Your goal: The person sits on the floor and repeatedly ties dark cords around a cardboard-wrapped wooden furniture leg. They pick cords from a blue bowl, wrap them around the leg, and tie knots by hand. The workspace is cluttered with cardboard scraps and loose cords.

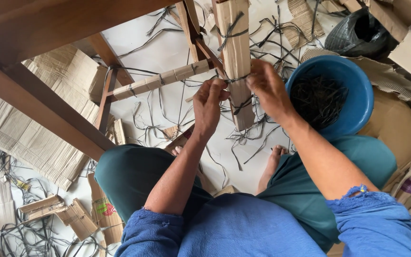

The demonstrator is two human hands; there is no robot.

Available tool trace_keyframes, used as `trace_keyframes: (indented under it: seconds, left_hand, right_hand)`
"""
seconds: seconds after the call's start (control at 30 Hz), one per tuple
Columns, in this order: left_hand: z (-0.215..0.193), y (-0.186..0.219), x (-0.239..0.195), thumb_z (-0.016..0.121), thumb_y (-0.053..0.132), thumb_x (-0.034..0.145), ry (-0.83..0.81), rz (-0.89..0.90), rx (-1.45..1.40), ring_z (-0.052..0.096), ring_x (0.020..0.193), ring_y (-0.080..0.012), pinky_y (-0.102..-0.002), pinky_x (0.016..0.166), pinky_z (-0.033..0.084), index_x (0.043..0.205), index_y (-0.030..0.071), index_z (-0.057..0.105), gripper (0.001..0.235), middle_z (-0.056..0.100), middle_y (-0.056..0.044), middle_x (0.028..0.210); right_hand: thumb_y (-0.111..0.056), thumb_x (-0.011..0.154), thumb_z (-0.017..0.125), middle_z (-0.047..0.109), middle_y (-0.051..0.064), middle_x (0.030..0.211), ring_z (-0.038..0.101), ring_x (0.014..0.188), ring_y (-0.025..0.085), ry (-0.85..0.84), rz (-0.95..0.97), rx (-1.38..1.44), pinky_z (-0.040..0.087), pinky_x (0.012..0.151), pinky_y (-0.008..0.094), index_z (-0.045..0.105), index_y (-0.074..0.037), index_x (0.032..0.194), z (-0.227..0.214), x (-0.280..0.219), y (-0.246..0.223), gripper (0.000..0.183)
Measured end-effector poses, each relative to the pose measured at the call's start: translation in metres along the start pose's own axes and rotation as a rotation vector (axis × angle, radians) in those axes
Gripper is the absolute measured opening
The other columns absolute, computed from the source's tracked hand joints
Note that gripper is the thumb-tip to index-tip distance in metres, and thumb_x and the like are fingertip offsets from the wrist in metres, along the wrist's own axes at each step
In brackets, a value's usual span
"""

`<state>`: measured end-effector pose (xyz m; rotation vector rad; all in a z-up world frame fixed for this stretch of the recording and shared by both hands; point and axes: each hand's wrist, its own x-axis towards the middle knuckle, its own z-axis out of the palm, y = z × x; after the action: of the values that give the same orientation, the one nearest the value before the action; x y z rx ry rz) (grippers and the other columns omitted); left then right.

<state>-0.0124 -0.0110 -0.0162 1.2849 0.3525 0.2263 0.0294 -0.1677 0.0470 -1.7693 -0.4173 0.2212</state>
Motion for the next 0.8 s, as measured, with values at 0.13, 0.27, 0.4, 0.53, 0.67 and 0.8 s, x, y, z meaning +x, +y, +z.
trace_keyframes:
  seconds: [0.13, 0.27, 0.4, 0.53, 0.67, 0.8]
  left_hand:
    - [0.000, 0.015, -0.006, 0.058, 0.045, 0.104, -0.016, 0.011, -0.008, 0.070, 0.092, -0.0225, -0.037, 0.087, 0.060, 0.118, 0.000, 0.067, 0.048, 0.068, -0.018, 0.102]
    - [0.002, 0.025, -0.012, 0.068, 0.048, 0.098, -0.109, 0.038, 0.219, 0.070, 0.106, -0.0381, -0.048, 0.091, 0.058, 0.144, -0.001, 0.050, 0.070, 0.059, -0.030, 0.130]
    - [-0.002, 0.008, -0.007, 0.067, 0.048, 0.099, -0.142, 0.088, 0.333, 0.073, 0.099, -0.0380, -0.045, 0.083, 0.060, 0.145, 0.000, 0.051, 0.069, 0.065, -0.029, 0.126]
    - [0.000, 0.012, -0.008, 0.065, 0.049, 0.099, -0.138, 0.079, 0.339, 0.073, 0.098, -0.0346, -0.042, 0.080, 0.059, 0.145, 0.000, 0.052, 0.069, 0.066, -0.028, 0.125]
    - [0.004, 0.017, -0.013, 0.060, 0.050, 0.101, -0.135, 0.063, 0.332, 0.073, 0.102, -0.0377, -0.044, 0.082, 0.060, 0.147, 0.000, 0.050, 0.068, 0.064, -0.028, 0.129]
    - [0.001, 0.011, -0.018, 0.056, 0.056, 0.101, -0.133, 0.020, 0.373, 0.073, 0.104, -0.0396, -0.045, 0.082, 0.061, 0.145, 0.001, 0.052, 0.070, 0.064, -0.027, 0.130]
  right_hand:
    - [-0.044, 0.110, 0.054, 0.055, 0.015, 0.106, 0.063, 0.106, 0.032, -0.143, -0.021, -0.014, 0.052, 0.092, 0.050, 0.046, -0.005, 0.126, 0.007, -0.005, 0.015, 0.043]
    - [-0.037, 0.111, 0.058, 0.057, 0.019, 0.096, 0.066, 0.099, 0.038, -0.113, 0.032, -0.084, 0.056, 0.084, 0.053, 0.047, 0.001, 0.121, 0.017, -0.005, 0.002, 0.041]
    - [-0.042, 0.112, 0.057, 0.057, 0.021, 0.091, 0.068, 0.096, 0.042, -0.080, 0.015, -0.148, 0.058, 0.080, 0.055, 0.049, 0.002, 0.116, 0.017, -0.004, 0.003, 0.045]
    - [-0.039, 0.110, 0.061, 0.059, 0.018, 0.088, 0.070, 0.091, 0.037, -0.104, 0.007, -0.185, 0.060, 0.075, 0.052, 0.051, -0.001, 0.111, 0.011, -0.001, 0.019, 0.039]
    - [-0.031, 0.109, 0.064, 0.060, 0.024, 0.092, 0.069, 0.097, 0.044, -0.092, -0.019, -0.176, 0.060, 0.074, 0.054, 0.052, 0.001, 0.114, 0.011, -0.003, 0.027, 0.034]
    - [-0.030, 0.110, 0.064, 0.060, 0.023, 0.094, 0.068, 0.097, 0.041, -0.078, -0.031, -0.188, 0.059, 0.076, 0.056, 0.053, 0.000, 0.118, 0.013, -0.002, 0.024, 0.033]
